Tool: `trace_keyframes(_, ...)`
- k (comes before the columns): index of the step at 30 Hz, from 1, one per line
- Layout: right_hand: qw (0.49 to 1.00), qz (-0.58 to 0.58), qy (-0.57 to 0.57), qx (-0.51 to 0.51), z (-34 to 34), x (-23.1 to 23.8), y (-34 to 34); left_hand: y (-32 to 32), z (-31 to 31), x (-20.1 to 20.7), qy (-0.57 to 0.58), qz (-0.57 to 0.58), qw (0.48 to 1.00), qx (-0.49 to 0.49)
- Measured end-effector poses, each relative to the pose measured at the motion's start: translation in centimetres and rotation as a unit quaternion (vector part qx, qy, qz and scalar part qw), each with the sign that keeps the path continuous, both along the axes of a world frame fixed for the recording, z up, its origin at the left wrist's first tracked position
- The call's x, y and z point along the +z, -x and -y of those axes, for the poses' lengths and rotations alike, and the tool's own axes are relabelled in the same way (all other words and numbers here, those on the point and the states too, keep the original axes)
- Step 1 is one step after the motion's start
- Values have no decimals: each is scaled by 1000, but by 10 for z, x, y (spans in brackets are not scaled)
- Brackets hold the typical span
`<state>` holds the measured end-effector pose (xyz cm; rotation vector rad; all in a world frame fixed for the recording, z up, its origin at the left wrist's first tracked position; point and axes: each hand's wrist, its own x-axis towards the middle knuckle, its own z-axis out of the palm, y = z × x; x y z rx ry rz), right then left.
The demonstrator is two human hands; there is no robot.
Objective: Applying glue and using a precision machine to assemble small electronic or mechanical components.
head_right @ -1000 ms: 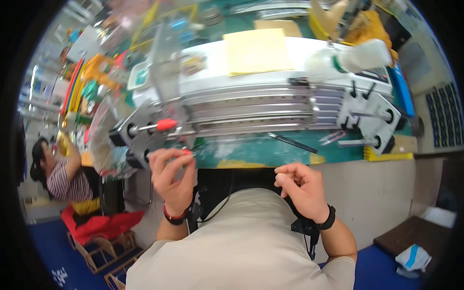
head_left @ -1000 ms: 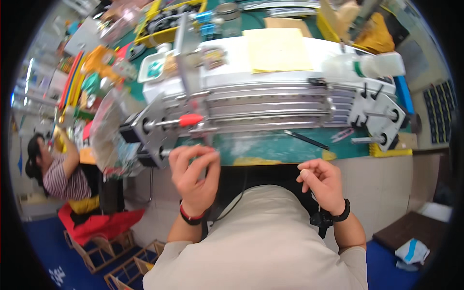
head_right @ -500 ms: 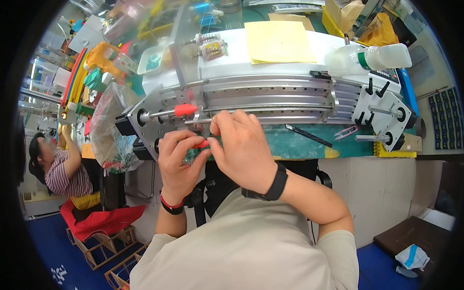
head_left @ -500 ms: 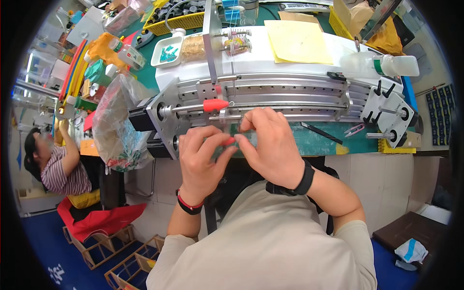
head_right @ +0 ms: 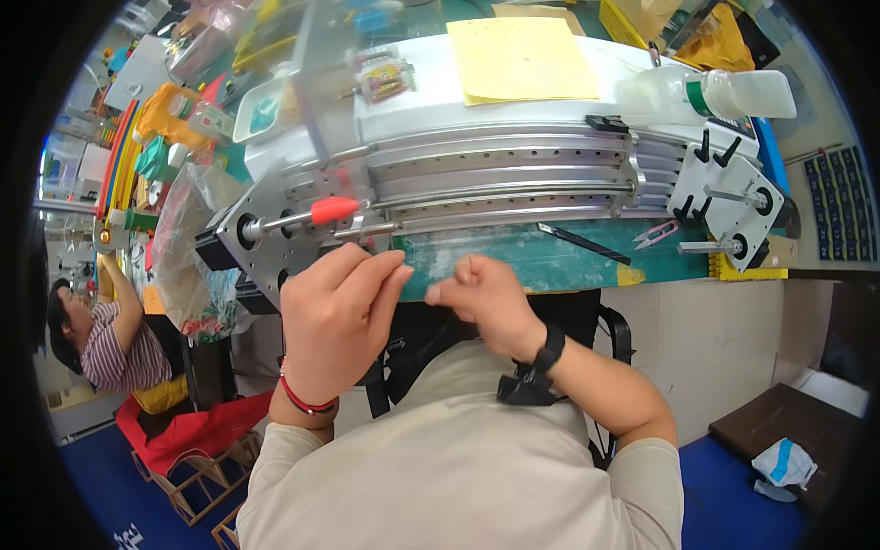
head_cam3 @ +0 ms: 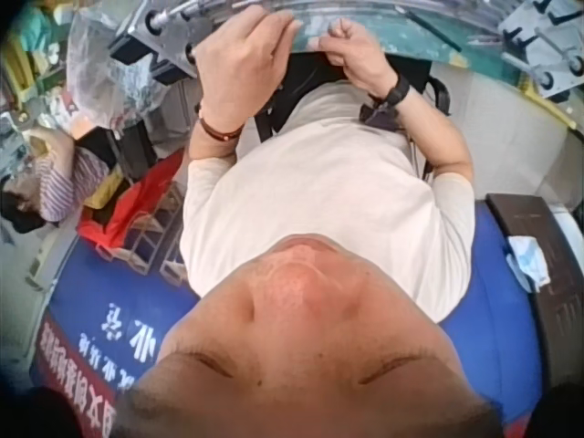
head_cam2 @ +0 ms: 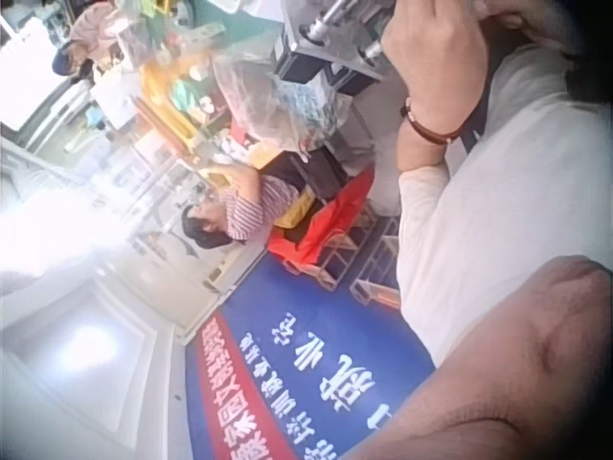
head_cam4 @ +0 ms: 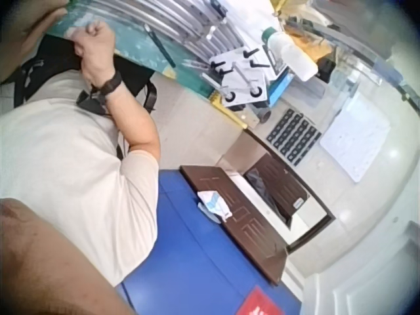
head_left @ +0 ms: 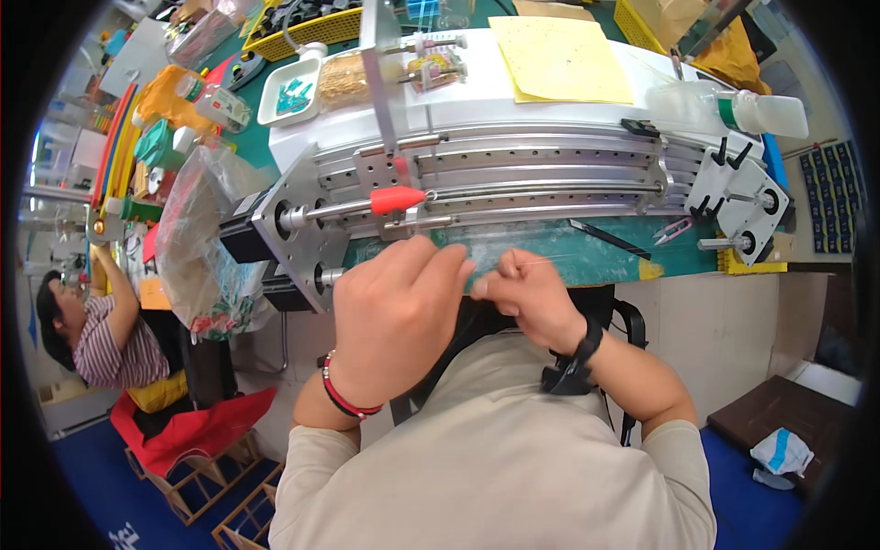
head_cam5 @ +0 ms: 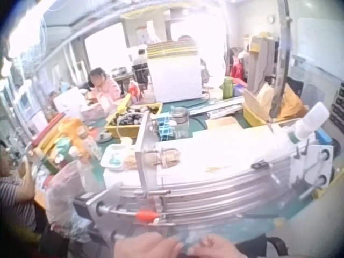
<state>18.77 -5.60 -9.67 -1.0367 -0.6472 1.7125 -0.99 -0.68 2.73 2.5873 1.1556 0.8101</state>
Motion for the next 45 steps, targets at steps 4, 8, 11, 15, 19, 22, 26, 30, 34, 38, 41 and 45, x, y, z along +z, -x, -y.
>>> trace_keyframes(4, 934, -338, 114, 11, -31, -3, 1, -27, -7, -5, -3, -97, 995, 32)
trace_keyframes(8, 918, -392, 55, 17, -39, -3, -7, -29, -10, -14, 9, -100, 995, 26)
trace_keyframes(11, 967, -253, 18, 14, -32, 4, -11, -17, 9, -23, 10, -2, 1000, 10)
trace_keyframes(15, 991, -51, -59, 105, -19, 15, -12, 1, 50, -66, 33, 150, 985, 72)
trace_keyframes(19, 989, -69, -25, 127, -23, 21, -13, 5, 60, -83, 15, 157, 967, 201)
trace_keyframes(22, 990, -143, -15, 13, -20, 10, -15, 4, 44, -71, -37, 127, 963, 236)
trace_keyframes(26, 985, -165, -36, -42, 13, 16, -47, -15, 31, -60, -78, 48, 988, 126)
trace_keyframes(30, 988, 71, -133, -30, 86, 16, -131, -19, 51, -66, -136, -65, 987, 55)
trace_keyframes(34, 730, 542, -285, -304, 151, 17, -256, -43, 85, -105, 96, -125, 981, -112)
trace_keyframes(38, 459, 732, -203, -461, 203, 10, -423, -77, 80, -171, 200, -228, 923, -237)
trace_keyframes(41, 424, 767, -146, -460, 225, -15, -520, -123, 79, -163, 205, -214, 913, -281)
trace_keyframes(45, 453, 777, -114, -422, 230, -39, -579, -164, 73, -143, 196, -204, 917, -280)
